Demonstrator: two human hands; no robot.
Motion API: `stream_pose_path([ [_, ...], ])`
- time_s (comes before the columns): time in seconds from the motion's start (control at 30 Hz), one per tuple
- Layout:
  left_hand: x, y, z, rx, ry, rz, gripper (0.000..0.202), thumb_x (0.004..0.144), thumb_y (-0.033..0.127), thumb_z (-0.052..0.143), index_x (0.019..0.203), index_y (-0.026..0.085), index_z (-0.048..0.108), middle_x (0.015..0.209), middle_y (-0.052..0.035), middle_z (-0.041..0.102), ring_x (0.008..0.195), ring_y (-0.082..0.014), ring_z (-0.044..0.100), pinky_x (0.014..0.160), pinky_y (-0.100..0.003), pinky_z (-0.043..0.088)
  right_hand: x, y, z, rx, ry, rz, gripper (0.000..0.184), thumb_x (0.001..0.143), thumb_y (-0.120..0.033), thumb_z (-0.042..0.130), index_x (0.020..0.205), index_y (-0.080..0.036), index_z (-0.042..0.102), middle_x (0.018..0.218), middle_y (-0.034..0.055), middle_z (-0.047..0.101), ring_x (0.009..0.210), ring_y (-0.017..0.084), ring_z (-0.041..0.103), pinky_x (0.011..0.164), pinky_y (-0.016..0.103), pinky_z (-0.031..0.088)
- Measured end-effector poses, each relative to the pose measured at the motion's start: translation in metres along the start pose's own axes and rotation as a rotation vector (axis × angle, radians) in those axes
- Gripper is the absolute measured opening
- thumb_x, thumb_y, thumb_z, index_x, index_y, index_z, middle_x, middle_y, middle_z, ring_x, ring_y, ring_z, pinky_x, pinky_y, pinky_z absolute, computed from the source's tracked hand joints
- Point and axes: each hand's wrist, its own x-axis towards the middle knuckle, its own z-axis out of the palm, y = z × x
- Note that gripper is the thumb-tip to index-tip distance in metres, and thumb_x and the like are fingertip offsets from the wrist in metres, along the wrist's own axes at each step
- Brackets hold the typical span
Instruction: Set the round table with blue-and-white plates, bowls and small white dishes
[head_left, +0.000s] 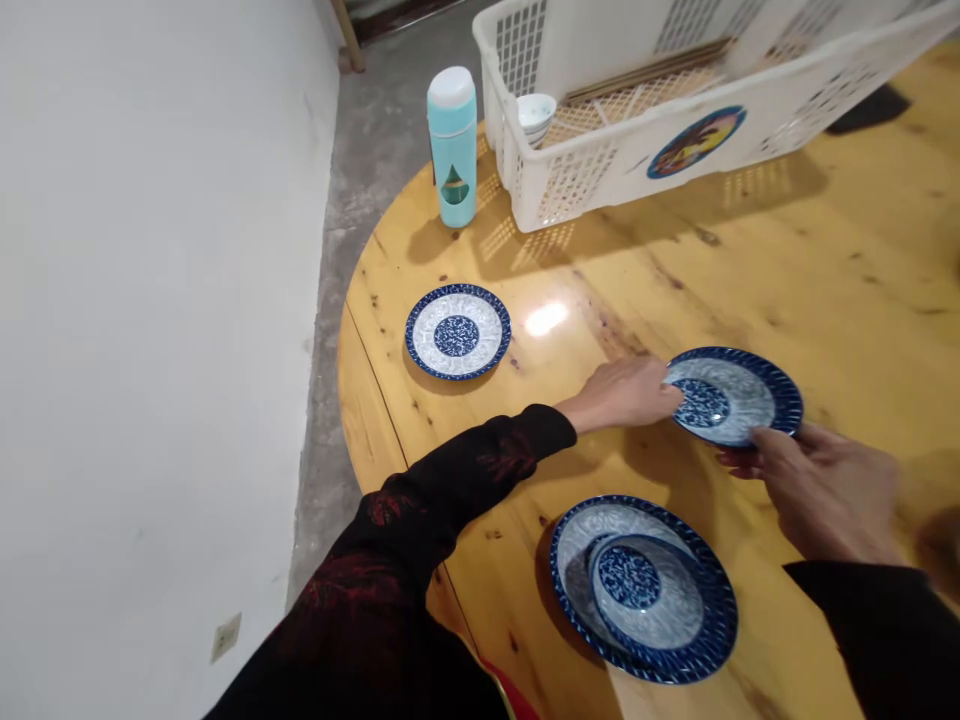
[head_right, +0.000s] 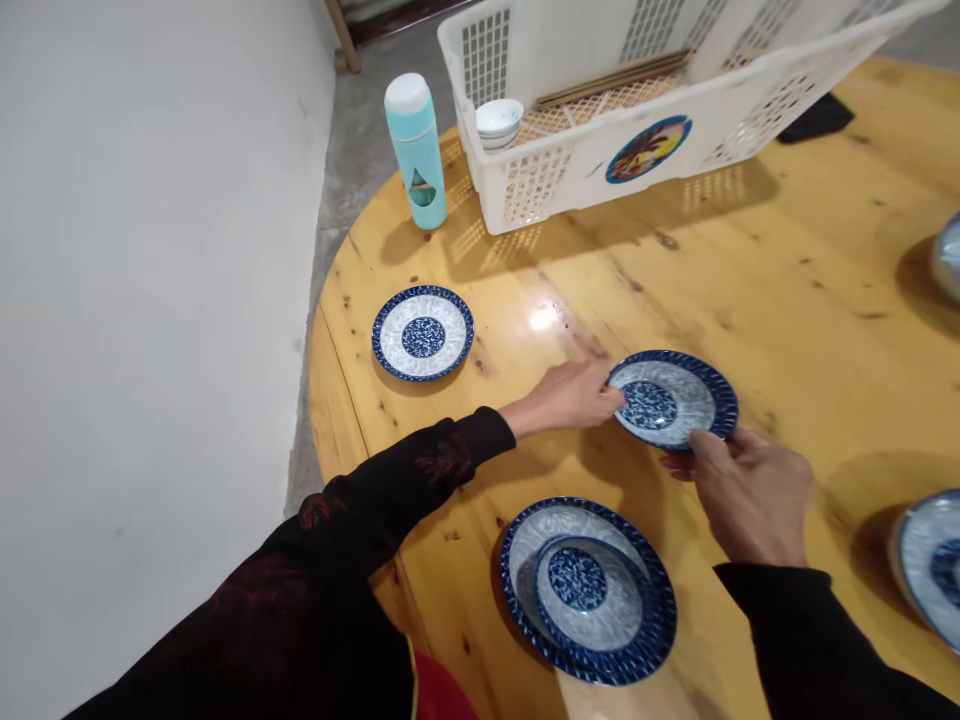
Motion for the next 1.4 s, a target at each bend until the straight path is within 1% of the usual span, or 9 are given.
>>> stream_pose_path([
  [0.1, -0.021, -0.025, -0.03, 0.06, -0.016, 0.159, 0.026, 0.095, 0.026, 0.044, 0.08, 0.02, 0.064, 0.098, -0.0131, 0.077, 0.094, -0.0269, 0.069, 0.078, -0.035, 0.046, -0.032, -0.025, 0.017, 0.023, -0.02, -0.023, 0.014, 0.062, -0.024, 0.058, 0.069, -0.017, 0.069, 0.054, 0.0034, 0.066, 0.049, 0.017, 0.063, 0.045, 0.022, 0.051],
  [0.2, -0.041, -0.055, -0.072, 0.024, -0.046, 0.191, 0.029, 0.094, 0.027, 0.045, 0.07, 0.019, 0.06, 0.079, -0.0075, 0.074, 0.079, -0.02, 0.066, 0.072, -0.031, 0.045, -0.059, -0.05, 0.046, 0.068, -0.058, -0.107, 0.014, 0.065, -0.027, 0.06, 0.069, -0.016, 0.068, 0.054, 0.0029, 0.066, 0.047, 0.015, 0.064, 0.044, 0.019, 0.05],
  [0.37, -0.069, -0.114, -0.141, -0.003, 0.017, 0.259, 0.029, 0.088, 0.02, 0.047, 0.06, 0.018, 0.055, 0.063, -0.003, 0.067, 0.06, -0.013, 0.056, 0.065, -0.027, 0.04, -0.085, -0.087, 0.118, 0.228, -0.126, -0.195, 0.011, 0.068, -0.025, 0.061, 0.068, -0.015, 0.066, 0.053, 0.0016, 0.064, 0.044, 0.015, 0.063, 0.041, 0.019, 0.05],
  [0.43, -0.074, -0.138, -0.16, 0.0, 0.059, 0.259, 0.028, 0.085, 0.019, 0.048, 0.058, 0.018, 0.053, 0.06, -0.0028, 0.065, 0.059, -0.013, 0.055, 0.065, -0.027, 0.04, -0.089, -0.098, 0.149, 0.282, -0.146, -0.19, 0.008, 0.068, -0.023, 0.061, 0.067, -0.016, 0.065, 0.053, 0.0007, 0.063, 0.043, 0.014, 0.062, 0.04, 0.02, 0.05],
  [0.53, -0.074, -0.167, -0.178, 0.011, 0.118, 0.226, 0.025, 0.083, 0.017, 0.051, 0.059, 0.019, 0.055, 0.058, -0.0031, 0.062, 0.061, -0.0148, 0.055, 0.069, -0.029, 0.042, -0.091, -0.108, 0.188, 0.327, -0.152, -0.155, 0.006, 0.068, -0.02, 0.062, 0.064, -0.016, 0.062, 0.051, 0.0014, 0.063, 0.042, 0.014, 0.061, 0.039, 0.02, 0.049],
  [0.63, -0.069, -0.188, -0.187, 0.047, 0.155, 0.201, 0.021, 0.082, 0.015, 0.052, 0.062, 0.019, 0.059, 0.057, -0.0043, 0.059, 0.066, -0.018, 0.056, 0.077, -0.033, 0.044, -0.09, -0.112, 0.214, 0.35, -0.151, -0.116, 0.006, 0.068, -0.017, 0.061, 0.061, -0.017, 0.059, 0.049, 0.0012, 0.062, 0.041, 0.014, 0.06, 0.038, 0.02, 0.048],
  [0.77, -0.064, -0.204, -0.19, 0.083, 0.178, 0.221, 0.019, 0.08, 0.013, 0.053, 0.066, 0.017, 0.065, 0.06, -0.0069, 0.059, 0.071, -0.0212, 0.058, 0.084, -0.038, 0.043, -0.091, -0.114, 0.229, 0.328, -0.159, -0.099, 0.007, 0.07, -0.017, 0.06, 0.063, -0.017, 0.06, 0.049, -0.0006, 0.061, 0.04, 0.014, 0.059, 0.039, 0.022, 0.05],
  [1.07, -0.057, -0.222, -0.187, 0.068, 0.189, 0.244, 0.021, 0.08, 0.011, 0.05, 0.075, 0.012, 0.07, 0.068, -0.0129, 0.065, 0.079, -0.0264, 0.063, 0.071, -0.039, 0.033, -0.094, -0.114, 0.238, 0.232, -0.13, -0.085, 0.011, 0.074, -0.016, 0.06, 0.064, -0.018, 0.057, 0.055, 0.0013, 0.065, 0.047, 0.014, 0.061, 0.041, 0.022, 0.051],
  [1.4, -0.054, -0.227, -0.184, -0.135, 0.173, 0.2, 0.012, 0.08, 0.009, 0.058, 0.078, 0.015, 0.068, 0.077, -0.0127, 0.068, 0.089, -0.0275, 0.063, 0.076, -0.039, 0.037, -0.091, -0.104, 0.236, 0.19, -0.161, -0.121, 0.015, 0.076, -0.023, 0.067, 0.067, -0.02, 0.055, 0.057, -0.0004, 0.063, 0.051, 0.014, 0.064, 0.046, 0.021, 0.054],
])
